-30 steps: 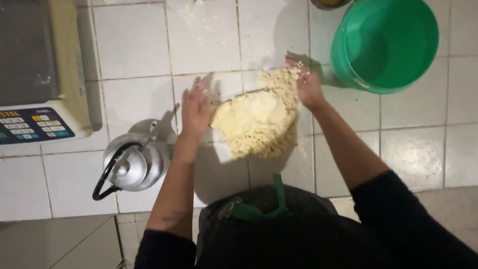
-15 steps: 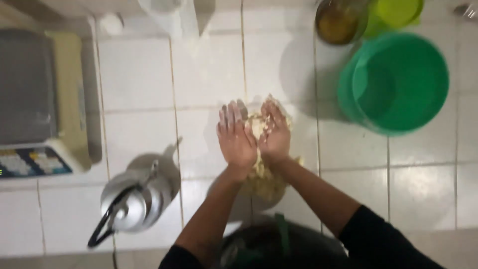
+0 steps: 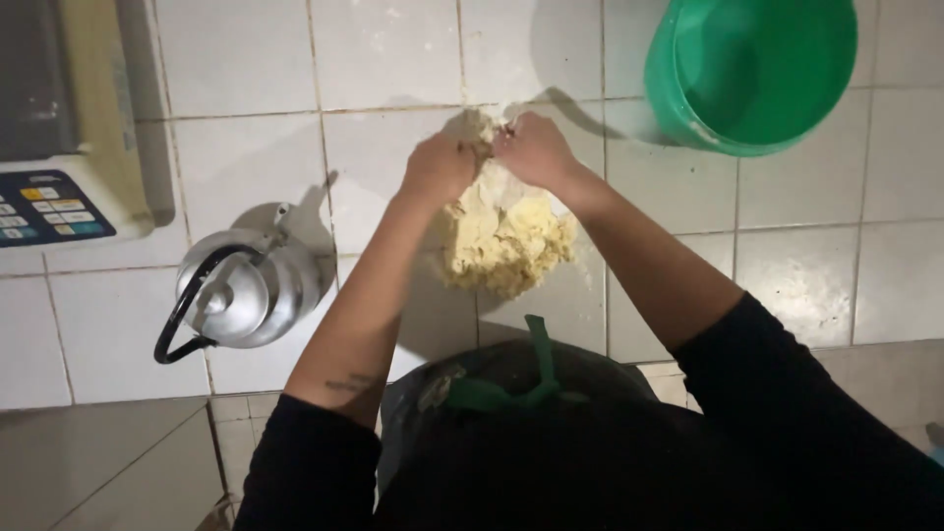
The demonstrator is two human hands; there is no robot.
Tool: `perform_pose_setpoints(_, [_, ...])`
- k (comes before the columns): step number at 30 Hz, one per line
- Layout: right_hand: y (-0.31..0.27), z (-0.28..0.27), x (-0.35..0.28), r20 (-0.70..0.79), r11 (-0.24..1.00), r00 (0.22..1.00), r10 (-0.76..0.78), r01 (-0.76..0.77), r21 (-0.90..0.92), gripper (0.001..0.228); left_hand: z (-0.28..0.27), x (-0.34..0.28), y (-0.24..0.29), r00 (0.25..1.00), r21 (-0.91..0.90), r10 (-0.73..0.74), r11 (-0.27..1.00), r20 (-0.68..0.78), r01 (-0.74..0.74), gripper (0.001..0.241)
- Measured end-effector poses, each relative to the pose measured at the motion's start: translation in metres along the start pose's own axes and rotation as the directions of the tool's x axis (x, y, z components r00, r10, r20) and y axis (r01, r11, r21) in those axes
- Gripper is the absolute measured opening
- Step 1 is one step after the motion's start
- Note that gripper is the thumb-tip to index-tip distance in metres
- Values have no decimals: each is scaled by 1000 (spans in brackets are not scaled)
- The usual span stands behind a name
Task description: Knead dough on a tiled countertop until smooth.
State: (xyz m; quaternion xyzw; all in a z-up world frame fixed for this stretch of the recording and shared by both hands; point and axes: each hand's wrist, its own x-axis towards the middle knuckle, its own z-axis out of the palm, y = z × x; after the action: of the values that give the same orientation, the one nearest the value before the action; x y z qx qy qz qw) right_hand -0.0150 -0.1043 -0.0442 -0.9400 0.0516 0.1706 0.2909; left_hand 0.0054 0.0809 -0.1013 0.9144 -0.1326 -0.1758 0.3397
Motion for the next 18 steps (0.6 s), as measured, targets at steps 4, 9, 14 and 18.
perform_pose_setpoints(4, [-53, -19, -43, 131, 988, 982, 135, -123, -97, 32, -45, -74, 83, 973, 182, -170, 973, 158, 140, 27])
perform_pose_setpoints(9, [-36, 37, -99, -265, 871, 876, -402, 277, -406, 25, 1, -131, 70, 994, -35, -35, 999, -104, 31, 66])
perform_pose_setpoints(14, [-26, 47, -70, -388, 857, 776, -498, 372, -355, 41, 26, -100, 35, 936, 117, 227, 972, -268, -203, 67])
perform_pose_setpoints(18, [-20, 35, -7, -423, 940, 843, -334, 265, -215, 58, 1, -26, 44, 993, 312, 66, 950, -99, -32, 83])
